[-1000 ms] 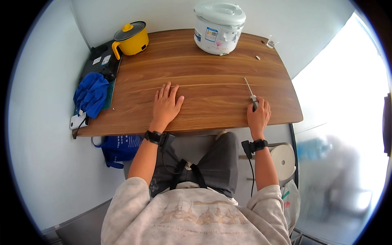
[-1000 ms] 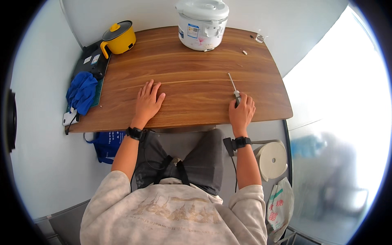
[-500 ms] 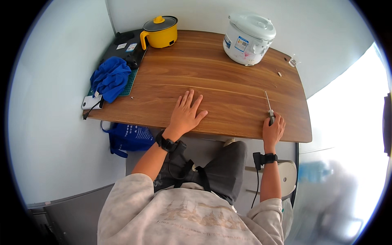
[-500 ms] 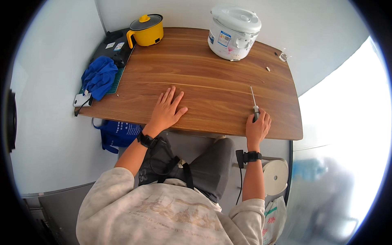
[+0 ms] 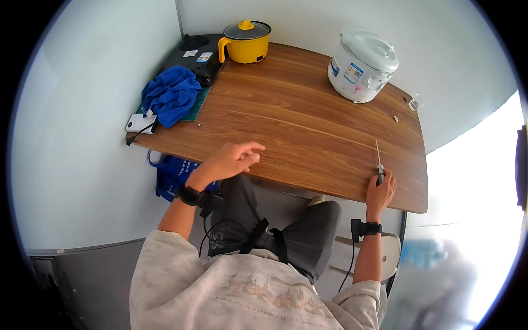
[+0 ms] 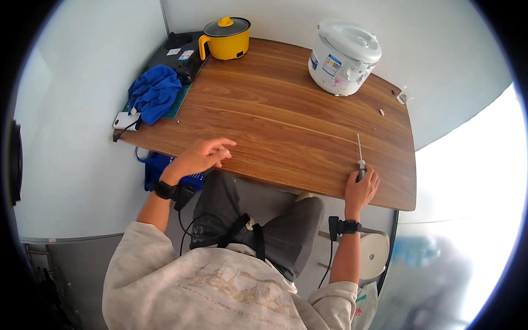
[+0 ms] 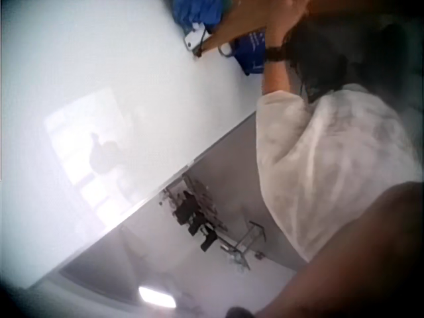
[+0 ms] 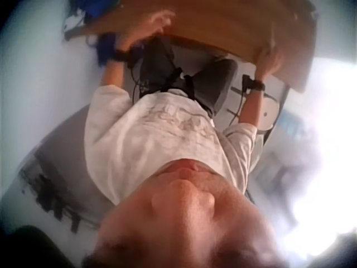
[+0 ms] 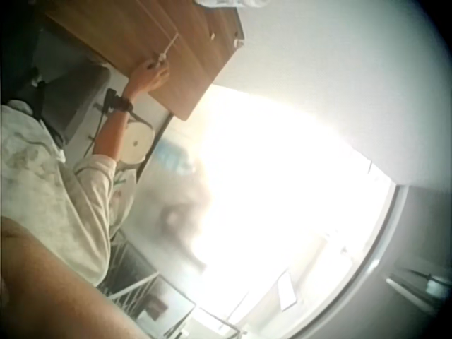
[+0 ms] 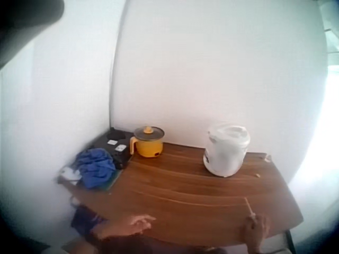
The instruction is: The person uses a screwdriver to remove screws from a white rice cooker and its lid, then wipes the table with a blue cloth. They continue to unscrew and remove small plastic components from the lid, placing them on the table.
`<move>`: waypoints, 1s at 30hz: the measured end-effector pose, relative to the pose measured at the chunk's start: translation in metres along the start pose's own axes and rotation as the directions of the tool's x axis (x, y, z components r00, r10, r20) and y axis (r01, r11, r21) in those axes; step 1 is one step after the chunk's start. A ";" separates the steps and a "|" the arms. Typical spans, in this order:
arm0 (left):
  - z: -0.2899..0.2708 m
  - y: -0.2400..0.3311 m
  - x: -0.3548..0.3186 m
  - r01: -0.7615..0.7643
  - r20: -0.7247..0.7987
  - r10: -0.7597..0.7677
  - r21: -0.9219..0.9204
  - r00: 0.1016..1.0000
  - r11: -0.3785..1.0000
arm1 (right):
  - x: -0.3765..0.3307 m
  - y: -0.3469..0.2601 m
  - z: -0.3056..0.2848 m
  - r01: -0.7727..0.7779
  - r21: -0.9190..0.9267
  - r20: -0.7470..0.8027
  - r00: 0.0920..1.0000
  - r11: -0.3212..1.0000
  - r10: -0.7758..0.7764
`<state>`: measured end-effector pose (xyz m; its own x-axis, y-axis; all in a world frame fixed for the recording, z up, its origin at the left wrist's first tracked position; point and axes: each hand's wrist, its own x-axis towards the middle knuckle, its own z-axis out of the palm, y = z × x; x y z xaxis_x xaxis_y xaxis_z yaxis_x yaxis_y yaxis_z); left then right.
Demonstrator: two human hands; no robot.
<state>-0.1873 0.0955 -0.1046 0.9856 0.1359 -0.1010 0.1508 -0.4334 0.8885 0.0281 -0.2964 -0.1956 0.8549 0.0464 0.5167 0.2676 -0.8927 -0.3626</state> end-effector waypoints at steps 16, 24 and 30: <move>-0.205 -0.106 0.017 0.615 -0.698 0.016 0.641 0.716 0.458 | 0.000 0.002 0.001 0.033 0.003 -0.034 0.999 0.999 -0.033; -0.237 -0.123 0.033 0.481 -0.637 0.129 0.684 0.760 0.548 | -0.001 0.005 0.004 0.032 -0.009 -0.011 0.999 0.999 -0.032; -0.281 -0.110 0.035 0.448 -0.725 0.424 0.677 0.542 0.584 | -0.001 0.002 0.002 0.042 -0.004 -0.019 0.999 0.999 -0.042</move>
<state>-0.1910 0.3979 -0.0800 0.5427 0.5362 0.6465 0.5819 -0.7951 0.1709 0.0286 -0.2974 -0.1990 0.8343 0.0753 0.5462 0.3013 -0.8919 -0.3372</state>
